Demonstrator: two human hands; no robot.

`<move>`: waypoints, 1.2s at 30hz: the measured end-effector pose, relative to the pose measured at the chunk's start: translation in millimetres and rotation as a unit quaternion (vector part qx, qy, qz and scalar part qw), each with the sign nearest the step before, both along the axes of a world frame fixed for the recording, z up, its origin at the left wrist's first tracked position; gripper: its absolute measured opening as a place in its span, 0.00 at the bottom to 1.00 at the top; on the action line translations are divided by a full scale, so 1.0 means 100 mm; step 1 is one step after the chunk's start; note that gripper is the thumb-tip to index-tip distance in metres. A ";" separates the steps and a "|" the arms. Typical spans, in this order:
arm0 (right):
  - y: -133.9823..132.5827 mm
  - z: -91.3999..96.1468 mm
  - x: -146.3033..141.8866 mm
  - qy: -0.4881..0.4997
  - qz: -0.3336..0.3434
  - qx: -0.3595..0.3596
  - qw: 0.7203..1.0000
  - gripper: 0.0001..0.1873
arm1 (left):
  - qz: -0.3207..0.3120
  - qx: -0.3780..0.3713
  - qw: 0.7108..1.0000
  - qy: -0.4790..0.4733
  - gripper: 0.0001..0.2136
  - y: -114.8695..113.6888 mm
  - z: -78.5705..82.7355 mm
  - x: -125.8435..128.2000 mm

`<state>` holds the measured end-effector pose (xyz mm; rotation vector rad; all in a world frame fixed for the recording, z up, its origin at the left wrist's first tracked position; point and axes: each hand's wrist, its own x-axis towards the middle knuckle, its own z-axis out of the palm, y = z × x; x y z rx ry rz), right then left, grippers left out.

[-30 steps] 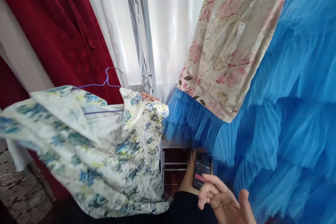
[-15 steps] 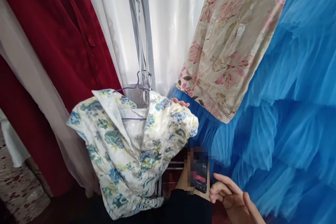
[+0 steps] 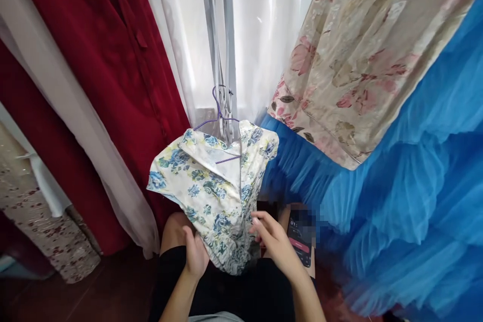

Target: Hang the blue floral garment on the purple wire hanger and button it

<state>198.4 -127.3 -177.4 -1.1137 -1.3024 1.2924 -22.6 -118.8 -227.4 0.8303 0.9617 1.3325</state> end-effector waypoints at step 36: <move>1.04 1.28 -0.77 0.160 -0.018 0.100 0.982 0.18 | -0.051 0.240 0.864 0.439 0.08 0.12 0.38 0.13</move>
